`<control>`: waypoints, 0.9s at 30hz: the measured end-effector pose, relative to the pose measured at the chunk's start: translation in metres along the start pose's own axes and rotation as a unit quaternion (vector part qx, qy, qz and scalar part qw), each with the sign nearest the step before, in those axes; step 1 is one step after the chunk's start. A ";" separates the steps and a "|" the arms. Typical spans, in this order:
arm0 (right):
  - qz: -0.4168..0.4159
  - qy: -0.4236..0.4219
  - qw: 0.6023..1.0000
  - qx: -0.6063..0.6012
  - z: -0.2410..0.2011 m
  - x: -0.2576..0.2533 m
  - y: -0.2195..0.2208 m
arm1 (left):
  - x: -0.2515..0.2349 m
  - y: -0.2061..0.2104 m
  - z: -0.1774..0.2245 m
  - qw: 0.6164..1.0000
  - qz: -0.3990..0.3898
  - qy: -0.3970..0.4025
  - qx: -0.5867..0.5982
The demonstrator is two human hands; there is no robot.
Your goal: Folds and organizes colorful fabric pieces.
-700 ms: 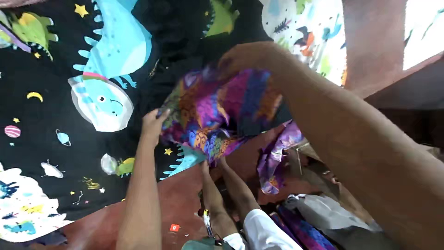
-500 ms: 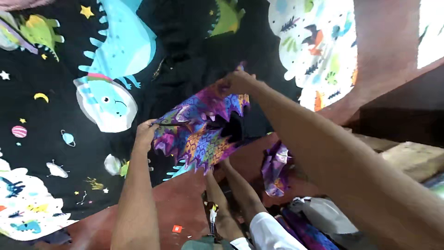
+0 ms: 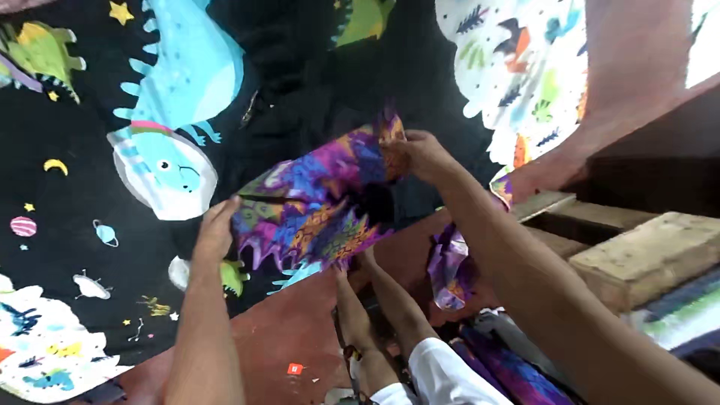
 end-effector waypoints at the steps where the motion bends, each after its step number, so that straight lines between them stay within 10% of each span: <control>1: -0.034 0.010 0.999 -0.019 0.005 0.016 -0.001 | -0.003 -0.006 0.003 0.999 0.031 -0.010 0.008; 12: 0.091 0.021 0.995 -0.030 0.108 -0.001 0.017 | -0.061 0.010 0.009 0.960 0.152 0.019 -0.234; 27: 0.026 0.103 0.994 0.025 0.091 -0.014 0.006 | -0.056 0.005 0.003 0.942 0.149 -0.043 -0.297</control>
Point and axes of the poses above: each hand's wrist, its own x-axis away from the middle knuckle, its own y-axis out of the palm, z = x × y, the point moved 1 cm from there along -x, towards the middle knuckle, and after that the axes turned 3 degrees about -x, right-handed, at the moved point
